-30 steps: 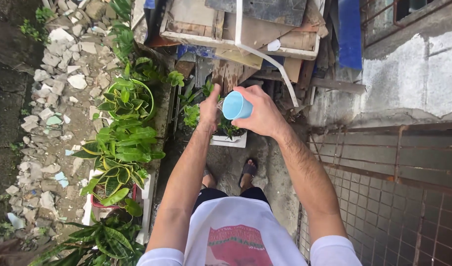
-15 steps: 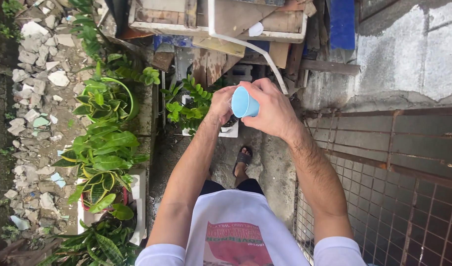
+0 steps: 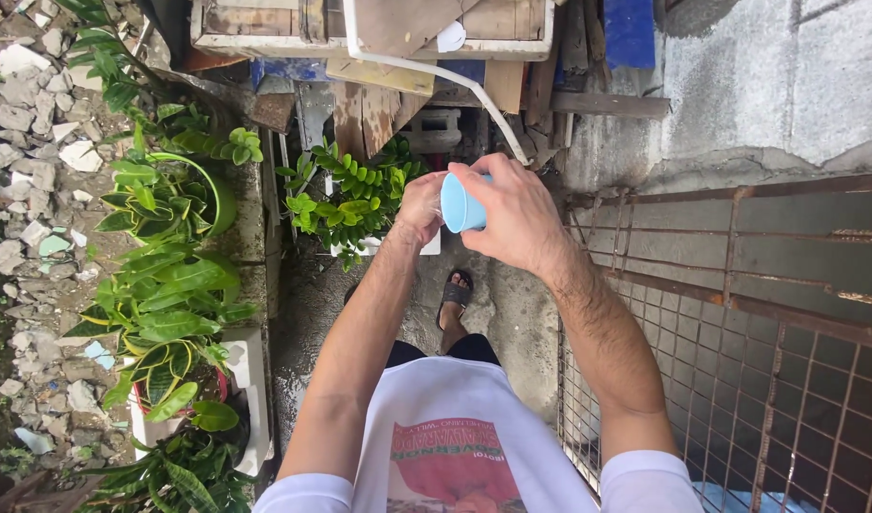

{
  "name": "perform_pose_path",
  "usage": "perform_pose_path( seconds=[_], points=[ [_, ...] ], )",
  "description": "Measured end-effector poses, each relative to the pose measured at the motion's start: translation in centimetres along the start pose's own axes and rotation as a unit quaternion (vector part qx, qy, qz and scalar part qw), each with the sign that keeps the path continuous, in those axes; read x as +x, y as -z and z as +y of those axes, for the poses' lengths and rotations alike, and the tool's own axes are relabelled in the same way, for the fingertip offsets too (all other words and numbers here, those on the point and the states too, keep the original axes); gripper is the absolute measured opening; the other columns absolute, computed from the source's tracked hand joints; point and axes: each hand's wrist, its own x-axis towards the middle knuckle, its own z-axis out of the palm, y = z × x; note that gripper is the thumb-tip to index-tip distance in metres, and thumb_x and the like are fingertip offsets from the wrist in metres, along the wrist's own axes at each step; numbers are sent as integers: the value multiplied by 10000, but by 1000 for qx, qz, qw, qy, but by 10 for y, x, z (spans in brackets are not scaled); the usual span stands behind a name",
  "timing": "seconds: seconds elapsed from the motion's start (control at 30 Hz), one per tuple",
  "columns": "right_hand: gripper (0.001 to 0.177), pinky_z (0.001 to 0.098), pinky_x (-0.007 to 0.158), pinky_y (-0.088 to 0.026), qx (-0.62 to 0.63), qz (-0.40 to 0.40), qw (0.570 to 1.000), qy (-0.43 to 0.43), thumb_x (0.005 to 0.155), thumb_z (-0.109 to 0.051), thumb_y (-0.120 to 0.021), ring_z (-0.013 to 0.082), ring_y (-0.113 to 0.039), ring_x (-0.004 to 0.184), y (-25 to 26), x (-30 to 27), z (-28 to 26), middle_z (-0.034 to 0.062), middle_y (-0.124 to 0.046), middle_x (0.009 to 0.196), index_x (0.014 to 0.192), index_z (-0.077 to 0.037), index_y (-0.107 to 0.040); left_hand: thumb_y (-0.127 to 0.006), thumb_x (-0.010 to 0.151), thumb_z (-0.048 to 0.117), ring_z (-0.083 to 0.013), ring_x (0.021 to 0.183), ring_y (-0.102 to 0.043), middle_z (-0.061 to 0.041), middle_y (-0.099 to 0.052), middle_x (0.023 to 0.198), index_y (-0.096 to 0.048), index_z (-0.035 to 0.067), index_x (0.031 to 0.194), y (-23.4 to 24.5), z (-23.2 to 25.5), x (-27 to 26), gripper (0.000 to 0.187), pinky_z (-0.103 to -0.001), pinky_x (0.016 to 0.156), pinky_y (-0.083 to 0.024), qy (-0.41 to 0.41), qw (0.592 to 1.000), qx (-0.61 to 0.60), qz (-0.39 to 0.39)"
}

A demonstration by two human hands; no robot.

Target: Watering various potted plants using a small cup and scooping water from a bucket.

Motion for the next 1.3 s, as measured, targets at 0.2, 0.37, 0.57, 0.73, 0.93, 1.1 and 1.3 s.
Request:
perform_pose_path(
  seconds=[0.2,0.37,0.57,0.73,0.93,1.1,1.3],
  points=[
    [829,486,1001,-467,-20,-15,1000,5,627,-195,-860,343,-579,1141,-4,2,-8,141,-570,1224,1404,-114,-582,-648,945,77,-202,800,-737,-122,-733,973,-676,-47,1129,6,10,-15,224,-341,695,-632,14,999,3,48],
    [805,480,1018,-441,-44,-21,999,16,645,-170,-852,328,-564,1157,-10,4,-21,124,-571,1223,1405,-135,-588,-665,943,103,-180,717,-700,-108,-727,898,-691,-28,1118,32,6,-19,221,-315,589,-584,13,996,36,87],
    [854,529,1059,-390,-110,-17,993,26,598,-162,-879,327,-547,1195,-20,2,-40,127,-564,1236,1401,-143,-586,-693,953,175,-132,651,-677,-53,-719,835,-694,14,1096,48,-1,-28,216,-280,541,-566,30,990,65,119],
    [836,606,1097,-346,-163,-16,987,0,620,-164,-856,319,-536,1245,-39,-11,-50,129,-562,1271,1410,-156,-582,-674,939,234,-90,673,-677,-14,-726,860,-733,49,1134,50,-4,-30,276,-249,556,-545,40,982,141,116],
    [522,754,1115,-238,-285,73,955,28,919,-144,-639,309,-521,1312,-58,-37,-56,128,-582,1285,1435,-219,-613,-756,831,319,-280,1046,-735,-148,-750,1146,-688,71,1302,54,2,-57,536,-378,931,-551,-101,774,618,89],
    [531,765,1121,-211,-293,105,949,57,927,-152,-627,330,-514,1338,-63,-65,-38,151,-562,1335,1453,-226,-614,-718,873,474,-375,1222,-605,-215,-575,1406,-558,91,1439,91,-26,-114,702,-434,1056,-475,-53,665,736,114],
    [864,752,1142,-223,-173,-62,981,63,653,-142,-825,333,-505,1307,-113,-89,24,128,-568,1312,1463,-205,-531,-669,872,496,-341,1197,-655,-173,-698,1272,-649,133,1374,207,-134,-237,620,-426,1041,-509,27,740,574,349]
  ],
)
